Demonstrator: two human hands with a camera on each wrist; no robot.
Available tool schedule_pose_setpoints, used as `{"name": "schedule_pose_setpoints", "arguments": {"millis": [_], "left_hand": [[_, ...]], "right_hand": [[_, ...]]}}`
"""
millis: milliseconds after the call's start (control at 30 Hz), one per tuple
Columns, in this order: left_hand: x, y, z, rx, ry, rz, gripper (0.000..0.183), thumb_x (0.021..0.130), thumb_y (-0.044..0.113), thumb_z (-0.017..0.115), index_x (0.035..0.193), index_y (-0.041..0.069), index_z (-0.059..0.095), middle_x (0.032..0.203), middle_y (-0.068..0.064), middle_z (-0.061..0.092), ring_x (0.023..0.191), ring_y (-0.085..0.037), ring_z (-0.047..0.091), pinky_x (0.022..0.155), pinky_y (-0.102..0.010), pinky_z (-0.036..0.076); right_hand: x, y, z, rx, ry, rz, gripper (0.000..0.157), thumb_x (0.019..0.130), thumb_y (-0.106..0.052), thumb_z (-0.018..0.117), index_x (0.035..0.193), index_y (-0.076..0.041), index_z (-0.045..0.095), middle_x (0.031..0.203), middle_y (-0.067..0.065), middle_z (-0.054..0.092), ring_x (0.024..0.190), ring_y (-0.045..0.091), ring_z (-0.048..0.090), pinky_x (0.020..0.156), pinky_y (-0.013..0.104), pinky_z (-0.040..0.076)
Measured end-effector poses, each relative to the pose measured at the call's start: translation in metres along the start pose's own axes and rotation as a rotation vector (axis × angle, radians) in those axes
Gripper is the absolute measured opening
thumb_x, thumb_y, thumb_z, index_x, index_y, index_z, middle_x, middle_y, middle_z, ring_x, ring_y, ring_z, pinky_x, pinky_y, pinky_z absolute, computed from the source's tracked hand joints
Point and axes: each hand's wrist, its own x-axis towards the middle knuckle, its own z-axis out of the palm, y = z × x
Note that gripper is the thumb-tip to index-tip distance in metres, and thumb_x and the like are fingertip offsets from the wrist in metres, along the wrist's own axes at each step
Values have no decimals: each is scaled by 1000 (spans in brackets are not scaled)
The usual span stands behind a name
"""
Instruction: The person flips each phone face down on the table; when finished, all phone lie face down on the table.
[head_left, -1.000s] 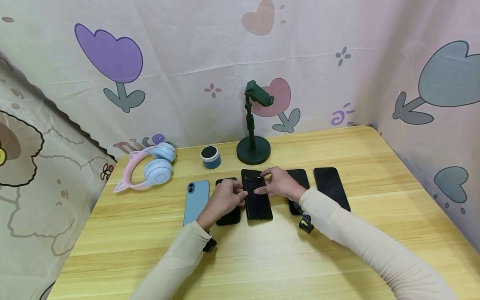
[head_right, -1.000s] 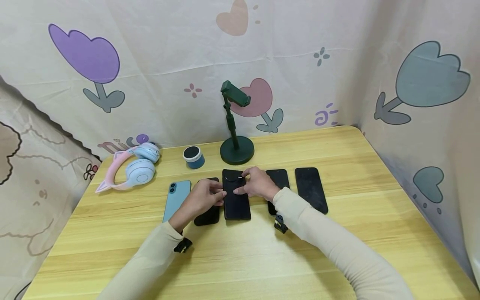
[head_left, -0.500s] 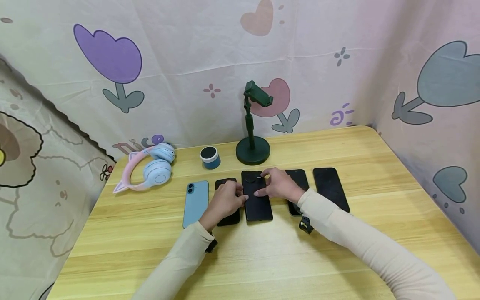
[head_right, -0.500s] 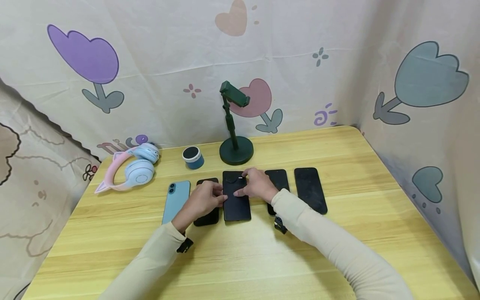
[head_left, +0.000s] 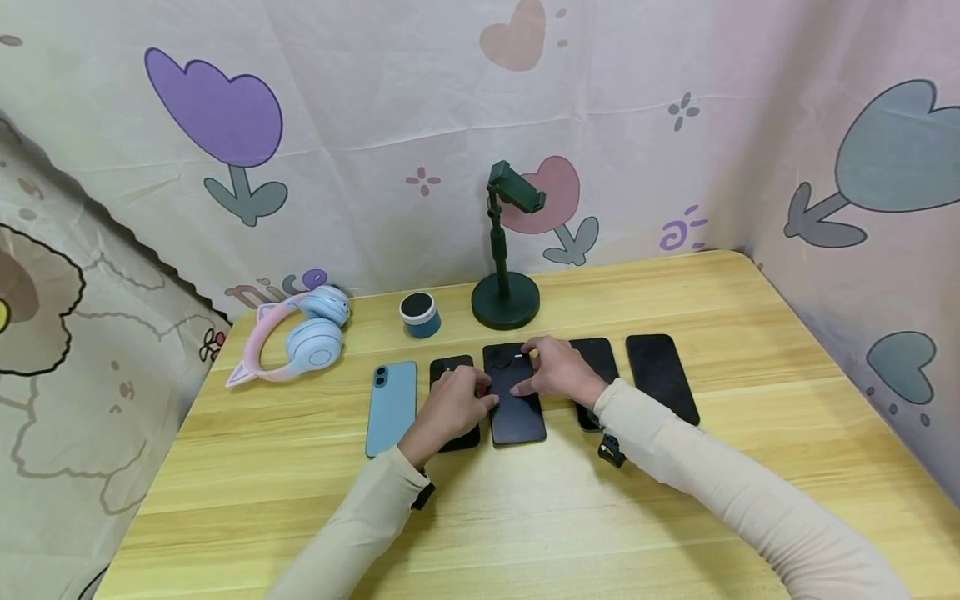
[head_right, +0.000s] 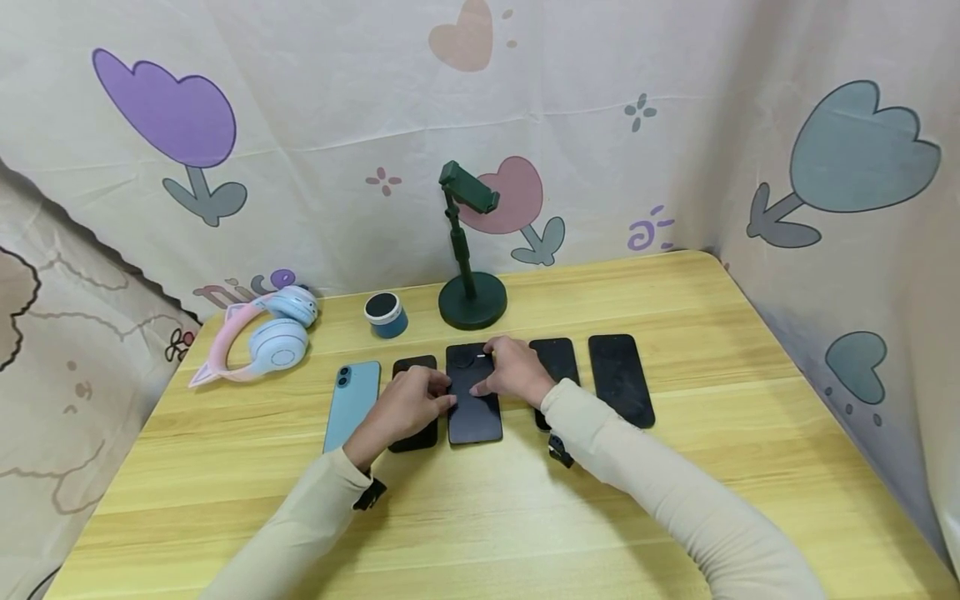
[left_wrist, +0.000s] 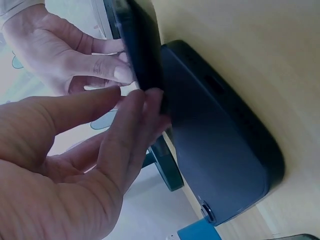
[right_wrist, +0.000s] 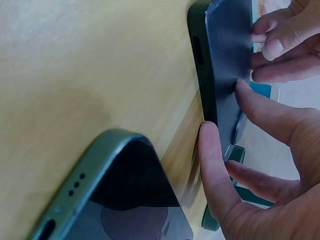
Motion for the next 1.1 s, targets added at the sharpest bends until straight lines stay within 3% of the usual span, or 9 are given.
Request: {"name": "schedule_pose_setpoints", "arguments": {"millis": [100,200,433,667,733,1100], "left_hand": [[-1,2,0,-1,-6,1,30,94,15,74,120,0,73,108,-12,73,105,-30,67,103,-53,45],[-1,2,0,7,-3,-10,32,94,16,74,121,0,72,112,-13,72,107,-29,66,98,-51,49],[-1,2,-1,5,8,-11,35,95,17,74,125,0,71,117,-15,71,80,-18,67,70,-36,55],[1,9,2,-27,-17,-1,32,95,18,73,122,1,72,113,-12,74,100,-24,71,83,-41,58],[2,12,3,-37,-30,7,31,95,19,73,121,1,73,108,-10,75,98,-23,71,84,-42,57],[15,32,20,-87,-57,66,28,95,20,74,117,2,74,101,-7,76,94,-19,72,84,-40,57]], "right_hand": [[-1,0,0,0,1,-2,75,76,-20,92,138,4,57,71,4,57,54,14,47,54,28,36],[-2,0,-1,1,-1,-2,74,77,-20,91,138,5,57,73,4,57,55,13,47,54,28,37],[-6,-1,-5,16,-18,10,68,80,-19,89,136,3,58,78,5,59,60,16,50,58,29,39],[-14,0,-18,-1,-20,-5,62,81,-21,88,133,1,62,104,14,69,91,25,65,76,39,55],[-16,1,-23,-10,-10,-7,61,82,-22,87,133,1,63,112,16,68,100,28,65,82,42,56],[-30,23,-54,-75,51,-4,56,85,-21,83,129,7,63,106,17,70,94,26,66,84,45,55]]}}
